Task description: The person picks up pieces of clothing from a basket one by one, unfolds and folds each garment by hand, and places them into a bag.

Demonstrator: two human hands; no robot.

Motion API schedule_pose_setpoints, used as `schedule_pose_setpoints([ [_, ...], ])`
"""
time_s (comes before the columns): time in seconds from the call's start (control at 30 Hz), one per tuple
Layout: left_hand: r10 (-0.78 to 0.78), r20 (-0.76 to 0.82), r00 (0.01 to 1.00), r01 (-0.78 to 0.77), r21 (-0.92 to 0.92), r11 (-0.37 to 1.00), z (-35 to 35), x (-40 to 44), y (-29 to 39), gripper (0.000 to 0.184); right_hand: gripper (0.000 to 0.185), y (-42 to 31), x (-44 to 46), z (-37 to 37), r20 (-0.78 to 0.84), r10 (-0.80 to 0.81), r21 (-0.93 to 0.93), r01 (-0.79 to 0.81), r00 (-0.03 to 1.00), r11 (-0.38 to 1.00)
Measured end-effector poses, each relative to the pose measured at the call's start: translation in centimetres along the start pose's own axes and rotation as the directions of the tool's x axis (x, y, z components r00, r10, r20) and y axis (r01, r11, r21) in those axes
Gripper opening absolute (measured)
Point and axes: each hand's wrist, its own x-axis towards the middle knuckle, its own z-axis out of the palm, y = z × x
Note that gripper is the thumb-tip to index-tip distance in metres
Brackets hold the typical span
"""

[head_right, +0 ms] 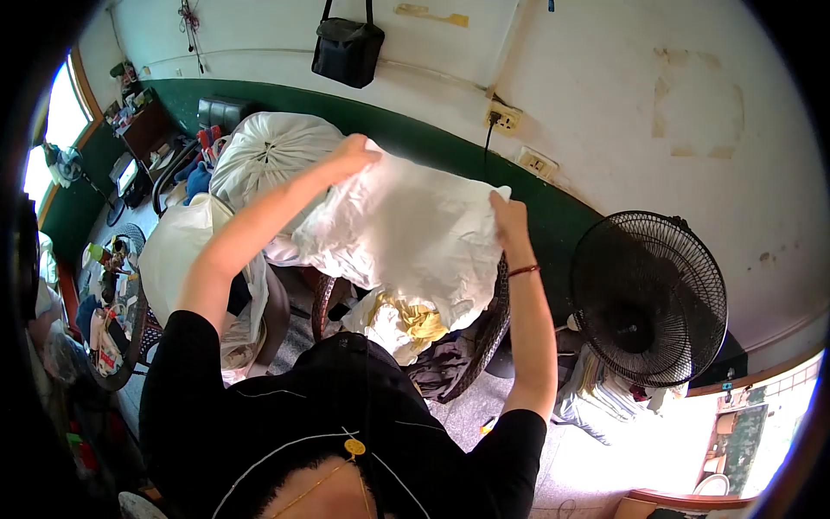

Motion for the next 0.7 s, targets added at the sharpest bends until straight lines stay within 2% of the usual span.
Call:
schedule_pose_setpoints([
  [0.03, 0.016, -0.048, 0.999, -0.02, -0.079, 0.997, 1.1, -0.8, 0.5, 0.027, 0.033, -0.4, -0.9, 1.3, -0.008, -0.114, -0.069, 0.113, 0.993, 0.991],
  [0.07, 0.015, -0.047, 0.999, -0.019, -0.077, 0.997, 2.5, -1.7, 1.1, 0.027, 0.033, -0.6, -2.1, 2.9, -0.021, -0.218, -0.153, 0.212, 0.976, 0.965],
  [0.17, -0.078, 0.095, 0.992, 0.111, -0.427, 0.897, 5.9, -4.5, 3.8, 0.042, 0.023, -3.2, -8.0, 8.3, 0.05, -0.469, -0.43, 0.443, 0.882, 0.787],
  [0.2, 0.043, 0.138, 0.989, 0.024, -0.449, 0.893, 7.4, -3.9, 2.7, 0.05, 0.022, -4.0, -10.2, 10.0, 0.01, -0.583, -0.353, 0.549, 0.812, 0.758],
  [0.23, 0.148, 0.025, 0.989, -0.119, -0.469, 0.875, 8.3, -4.4, 3.0, 0.047, 0.029, -4.0, -11.1, 11.0, -0.019, -0.673, -0.359, 0.623, 0.74, 0.695],
  [0.27, 0.118, 0.006, 0.993, -0.099, -0.496, 0.863, 8.0, -5.3, 3.8, 0.044, 0.037, -3.9, -11.9, 12.0, -0.048, -0.752, -0.374, 0.687, 0.657, 0.623],
  [0.3, 0.086, -0.01, 0.996, -0.079, -0.522, 0.849, 7.5, -5.9, 4.6, 0.041, 0.053, -3.5, -12.1, 12.4, -0.044, -0.812, -0.466, 0.707, 0.582, 0.532],
  [0.33, 0.21, 0.019, 0.977, -0.159, -0.59, 0.791, 7.4, -5.1, 4.5, 0.035, 0.06, -3.7, -12.9, 12.6, 0.01, -0.739, -0.422, 0.673, 0.673, 0.607],
  [0.37, 0.166, 0.085, 0.982, -0.071, -0.653, 0.754, 7.4, -4.9, 4.1, 0.028, 0.071, -2.4, -13.0, 13.4, -0.002, -0.729, -0.406, 0.666, 0.684, 0.626],
  [0.43, -0.026, 0.102, 0.994, 0.093, -0.725, 0.682, 7.2, -4.8, 4.4, 0.021, 0.077, -1.3, -13.4, 14.0, -0.055, -0.819, -0.503, 0.693, 0.571, 0.517],
  [0.47, 0.015, 0.109, 0.994, 0.075, -0.772, 0.631, 7.0, -4.5, 4.5, 0.018, 0.079, -0.2, -13.5, 14.2, -0.014, -0.838, -0.553, 0.694, 0.545, 0.461],
  [0.5, 0.02, 0.062, 0.998, 0.039, -0.816, 0.577, 6.7, -4.7, 5.5, 0.012, 0.077, 1.2, -14.0, 14.4, 0.056, -0.819, -0.614, 0.667, 0.57, 0.422],
  [0.57, 0.049, 0.054, 0.997, 0.018, -0.839, 0.544, 5.8, -3.9, 5.5, 0.015, 0.072, 7.1, -14.6, 15.7, 0.166, -0.727, -0.563, 0.669, 0.666, 0.485],
  [0.6, 0.07, 0.032, 0.997, -0.011, -0.839, 0.544, 5.2, -3.6, 5.4, 0.015, 0.058, 10.0, -15.2, 15.6, 0.314, -0.646, -0.573, 0.681, 0.696, 0.456],
  [0.63, 0.042, 0.052, 0.998, 0.026, -0.88, 0.474, 4.5, -3.0, 5.2, 0.016, 0.046, 13.0, -16.0, 15.4, 0.449, -0.542, -0.579, 0.693, 0.711, 0.43],
  [0.67, 0.054, 0.046, 0.997, 0.016, -0.889, 0.459, 3.6, -2.7, 5.1, 0.017, 0.033, 15.9, -16.5, 15.1, 0.668, -0.186, -0.599, 0.668, 0.721, 0.441],
  [0.7, 0.068, 0.039, 0.997, 0.005, -0.897, 0.441, 2.6, -2.4, 5.2, 0.017, 0.023, 18.5, -16.7, 14.5, 0.77, 0.202, -0.623, 0.648, 0.605, 0.438],
])
